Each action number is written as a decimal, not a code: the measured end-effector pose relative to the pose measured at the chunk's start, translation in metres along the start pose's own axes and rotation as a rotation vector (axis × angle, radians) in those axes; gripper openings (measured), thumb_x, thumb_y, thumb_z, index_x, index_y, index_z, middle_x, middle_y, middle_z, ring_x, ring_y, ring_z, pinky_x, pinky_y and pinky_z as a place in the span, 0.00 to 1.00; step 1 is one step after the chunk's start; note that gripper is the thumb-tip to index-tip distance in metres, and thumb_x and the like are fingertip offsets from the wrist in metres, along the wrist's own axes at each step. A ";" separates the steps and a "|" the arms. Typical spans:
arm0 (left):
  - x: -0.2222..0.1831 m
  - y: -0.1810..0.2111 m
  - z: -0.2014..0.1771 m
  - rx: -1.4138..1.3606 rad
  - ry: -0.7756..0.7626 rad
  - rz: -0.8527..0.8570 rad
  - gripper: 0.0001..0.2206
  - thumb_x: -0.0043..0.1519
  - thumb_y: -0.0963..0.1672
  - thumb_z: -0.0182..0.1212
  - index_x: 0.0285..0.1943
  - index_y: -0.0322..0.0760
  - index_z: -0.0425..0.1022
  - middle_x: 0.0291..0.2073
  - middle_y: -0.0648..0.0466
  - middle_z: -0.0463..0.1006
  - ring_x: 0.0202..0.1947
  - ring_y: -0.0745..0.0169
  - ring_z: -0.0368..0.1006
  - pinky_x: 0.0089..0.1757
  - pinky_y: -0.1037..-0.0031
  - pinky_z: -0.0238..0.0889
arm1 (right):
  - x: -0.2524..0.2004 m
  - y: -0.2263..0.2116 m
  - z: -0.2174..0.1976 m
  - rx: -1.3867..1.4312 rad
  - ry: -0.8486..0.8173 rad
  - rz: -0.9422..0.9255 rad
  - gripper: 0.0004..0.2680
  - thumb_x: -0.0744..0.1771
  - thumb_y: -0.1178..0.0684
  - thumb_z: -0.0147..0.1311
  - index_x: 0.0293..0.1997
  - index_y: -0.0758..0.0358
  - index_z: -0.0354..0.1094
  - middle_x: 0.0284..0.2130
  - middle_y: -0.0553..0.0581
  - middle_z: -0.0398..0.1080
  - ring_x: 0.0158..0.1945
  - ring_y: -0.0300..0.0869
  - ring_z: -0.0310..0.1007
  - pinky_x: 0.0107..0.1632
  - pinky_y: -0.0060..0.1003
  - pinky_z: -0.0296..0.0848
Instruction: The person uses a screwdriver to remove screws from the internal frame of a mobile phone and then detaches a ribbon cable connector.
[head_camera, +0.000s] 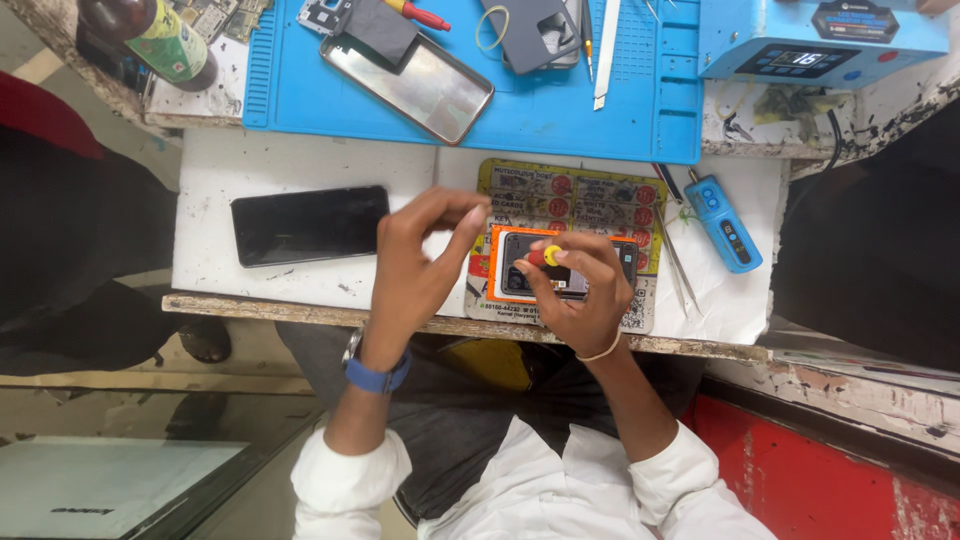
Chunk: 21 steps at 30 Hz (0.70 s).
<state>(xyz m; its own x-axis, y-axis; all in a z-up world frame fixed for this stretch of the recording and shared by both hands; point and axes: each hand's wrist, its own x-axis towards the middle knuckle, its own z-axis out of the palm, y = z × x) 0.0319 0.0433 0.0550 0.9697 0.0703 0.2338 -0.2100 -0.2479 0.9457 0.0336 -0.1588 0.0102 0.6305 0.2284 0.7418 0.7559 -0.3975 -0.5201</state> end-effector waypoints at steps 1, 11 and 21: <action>0.009 0.006 0.004 0.013 0.006 0.054 0.06 0.67 0.40 0.63 0.48 0.29 0.81 0.40 0.50 0.84 0.38 0.66 0.82 0.42 0.76 0.74 | 0.001 -0.001 0.000 0.010 -0.006 0.005 0.21 0.64 0.64 0.69 0.56 0.60 0.55 0.45 0.63 0.70 0.47 0.48 0.79 0.46 0.38 0.79; 0.132 -0.001 0.095 0.189 -0.140 0.500 0.01 0.59 0.39 0.66 0.36 0.33 0.82 0.32 0.48 0.78 0.34 0.51 0.76 0.38 0.63 0.69 | -0.012 0.007 -0.001 0.039 0.036 0.028 0.22 0.64 0.67 0.66 0.58 0.61 0.54 0.46 0.65 0.69 0.45 0.51 0.79 0.46 0.42 0.81; 0.189 -0.024 0.163 0.446 -0.171 0.666 0.06 0.59 0.42 0.69 0.33 0.32 0.79 0.34 0.46 0.73 0.40 0.42 0.73 0.40 0.54 0.68 | -0.010 0.013 -0.006 0.143 -0.016 0.026 0.25 0.65 0.61 0.69 0.63 0.57 0.51 0.52 0.66 0.68 0.53 0.55 0.76 0.52 0.47 0.80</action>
<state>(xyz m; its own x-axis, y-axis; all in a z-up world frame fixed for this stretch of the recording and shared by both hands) 0.2404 -0.0952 0.0398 0.6726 -0.3663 0.6430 -0.7140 -0.5497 0.4337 0.0361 -0.1716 -0.0011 0.6518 0.2343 0.7213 0.7562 -0.2734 -0.5945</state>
